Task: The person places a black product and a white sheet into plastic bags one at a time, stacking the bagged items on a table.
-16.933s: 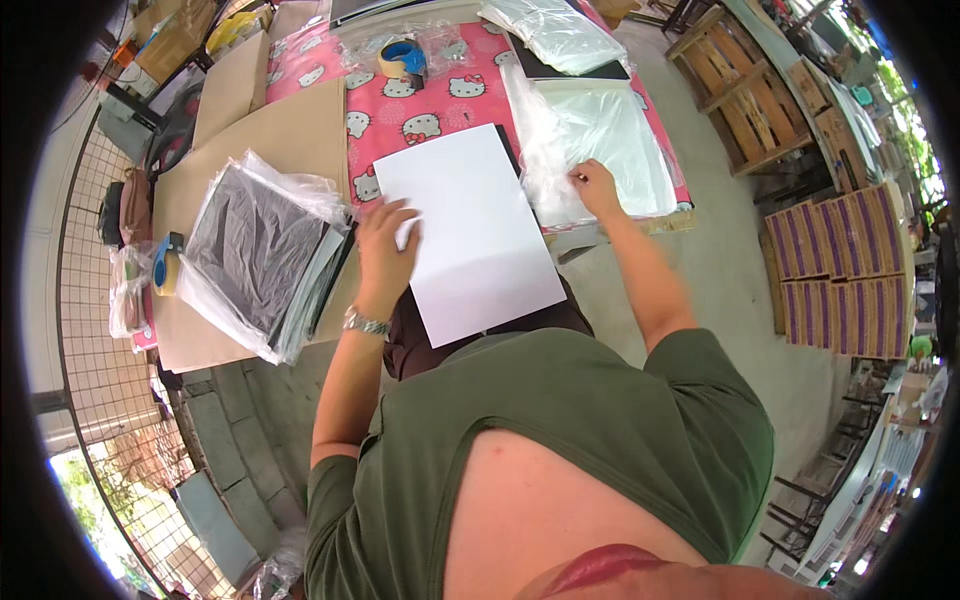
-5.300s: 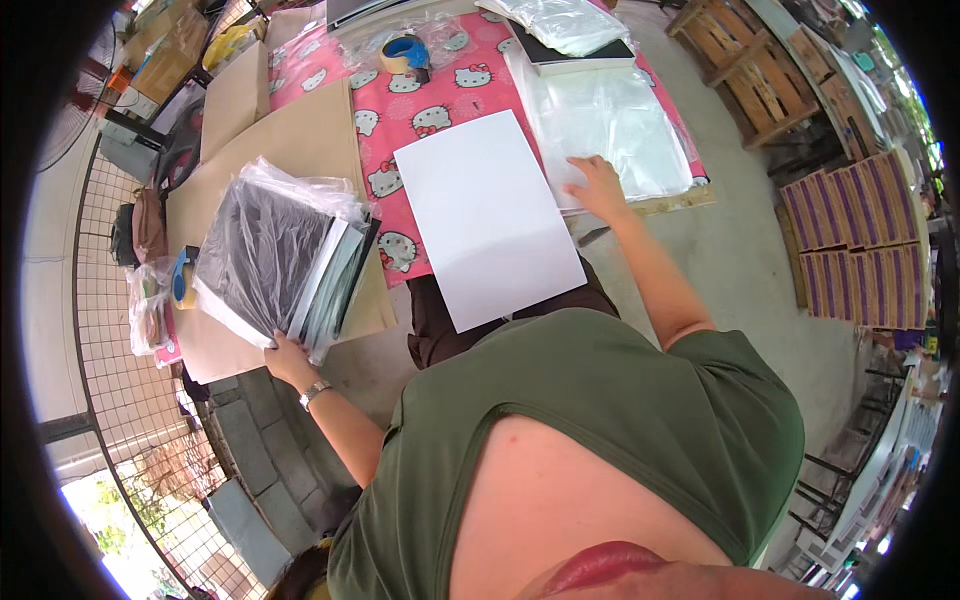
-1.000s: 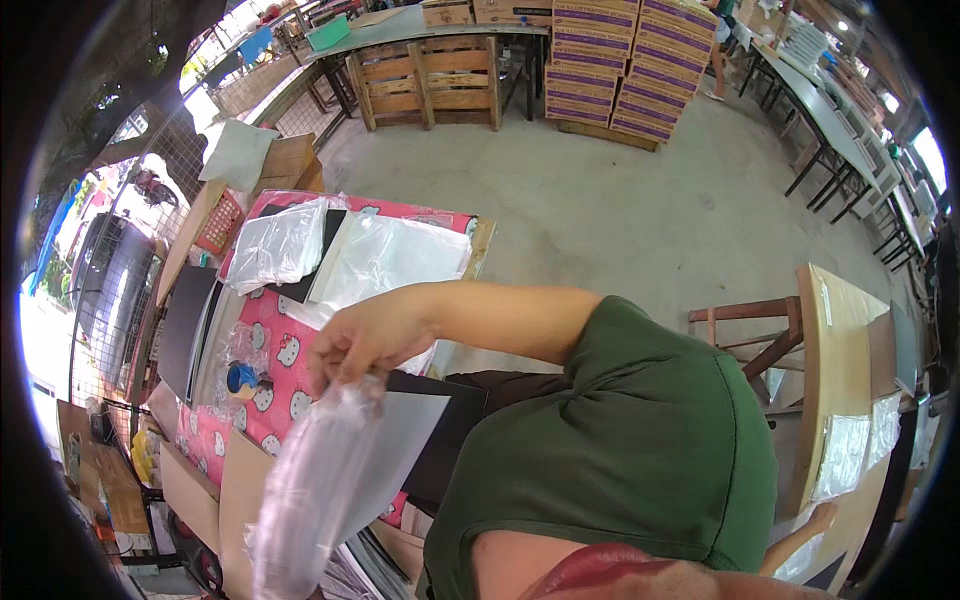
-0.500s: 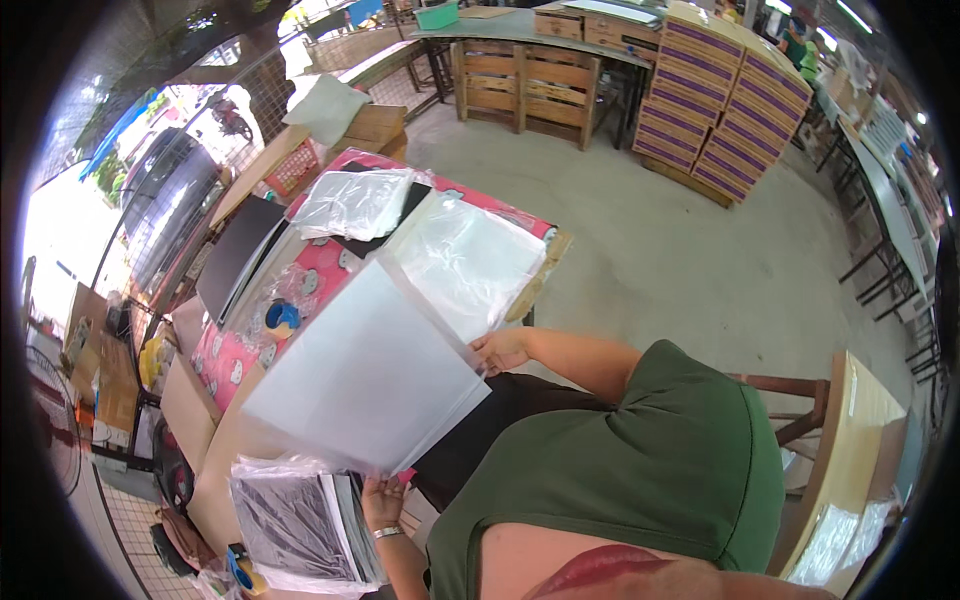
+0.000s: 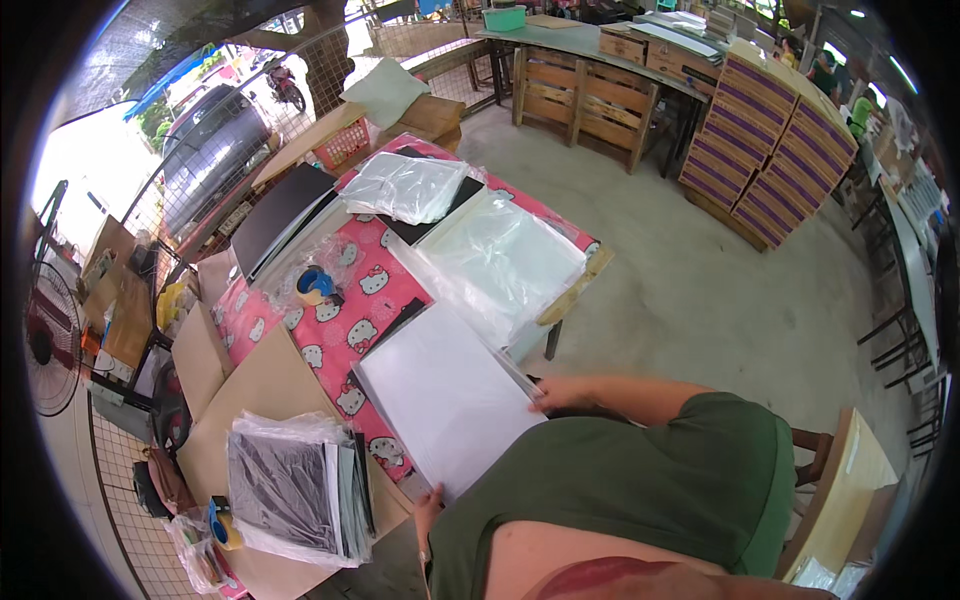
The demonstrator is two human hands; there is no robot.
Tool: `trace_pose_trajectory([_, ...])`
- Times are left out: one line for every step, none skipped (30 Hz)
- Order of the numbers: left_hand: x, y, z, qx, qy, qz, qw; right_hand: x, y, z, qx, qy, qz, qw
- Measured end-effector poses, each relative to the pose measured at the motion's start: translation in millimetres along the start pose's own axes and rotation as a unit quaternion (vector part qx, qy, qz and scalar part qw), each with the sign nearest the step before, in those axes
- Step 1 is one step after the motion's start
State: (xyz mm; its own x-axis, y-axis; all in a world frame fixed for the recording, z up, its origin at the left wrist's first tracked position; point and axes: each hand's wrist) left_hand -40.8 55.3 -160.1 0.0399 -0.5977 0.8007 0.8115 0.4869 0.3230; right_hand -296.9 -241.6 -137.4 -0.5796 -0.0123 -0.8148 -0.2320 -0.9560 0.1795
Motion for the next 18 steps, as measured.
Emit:
trace_pose_trajectory([-23, -5, 5, -0.019, 0.046, 0.074, 0.996, 4, -8, 12, -0.043, -0.023, -0.079, 0.996])
trace_pose_trajectory([-39, -10, 7, -0.039, 0.092, 0.147, 0.984, 15, -14, 15, -0.034, -0.02, -0.086, 0.996])
trace_pose_trajectory([-50, -16, 5, -0.022, 0.074, 0.144, 0.987, 27, -20, 14, -0.025, -0.019, -0.092, 0.995])
trace_pose_trajectory([-56, -21, 7, -0.004, 0.058, 0.141, 0.988, 28, -25, 16, -0.019, -0.019, -0.1, 0.995])
trace_pose_trajectory([-61, -23, 8, 0.015, 0.042, 0.138, 0.989, 30, -26, 17, -0.027, 0.019, -0.055, 0.998])
trace_pose_trajectory([-65, -21, 7, 0.023, 0.029, 0.132, 0.991, 29, -26, 18, -0.034, 0.058, -0.009, 0.998])
trace_pose_trajectory([-54, -17, 8, 0.032, 0.016, 0.127, 0.991, 26, -26, 19, -0.042, 0.096, 0.038, 0.994])
trace_pose_trajectory([-38, -13, 12, 0.043, 0.004, 0.121, 0.992, 22, -26, 16, -0.048, 0.095, 0.109, 0.988])
trace_pose_trajectory([-10, -11, 24, 0.057, -0.037, 0.127, 0.99, 16, -25, 9, -0.053, 0.094, 0.18, 0.978])
trace_pose_trajectory([30, -7, 42, 0.075, -0.076, 0.133, 0.985, 9, -25, 2, -0.061, 0.094, 0.25, 0.962])
trace_pose_trajectory([63, -3, 59, 0.103, -0.109, 0.142, 0.979, -4, -27, -7, -0.057, 0.143, 0.21, 0.965])
trace_pose_trajectory([86, 3, 66, 0.116, -0.122, 0.19, 0.967, -18, -31, -15, -0.058, 0.186, 0.169, 0.966])
trace_pose_trajectory([99, 12, 69, 0.137, -0.13, 0.238, 0.953, -33, -38, -27, -0.017, 0.244, 0.228, 0.942])
trace_pose_trajectory([85, 26, 58, 0.197, -0.147, 0.196, 0.949, -51, -44, -35, 0.04, 0.274, 0.212, 0.937])
trace_pose_trajectory([82, 43, 48, 0.192, -0.131, 0.201, 0.952, -72, -49, -37, 0.097, 0.253, 0.126, 0.954])
trace_pose_trajectory([99, 48, 45, 0.262, -0.183, 0.213, 0.923, -84, -50, -54, 0.116, 0.245, 0.126, 0.954])
trace_pose_trajectory([84, 68, 37, 0.29, -0.179, 0.169, 0.925, -113, -54, -55, 0.136, 0.27, 0.091, 0.949])
trace_pose_trajectory([87, 80, 38, 0.298, -0.145, 0.273, 0.903, -132, -54, -58, 0.109, 0.238, 0.028, 0.965])
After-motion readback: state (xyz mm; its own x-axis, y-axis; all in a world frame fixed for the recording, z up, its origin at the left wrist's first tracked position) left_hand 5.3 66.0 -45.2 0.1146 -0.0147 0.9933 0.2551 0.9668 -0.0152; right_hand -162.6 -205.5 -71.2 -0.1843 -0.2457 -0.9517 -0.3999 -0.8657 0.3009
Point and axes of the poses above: each hand's wrist, its own z-axis away from the middle knuckle, its own y-axis out of the back of the hand, x = y × z, and after that the axes turned 1 degree about -x, right-handed
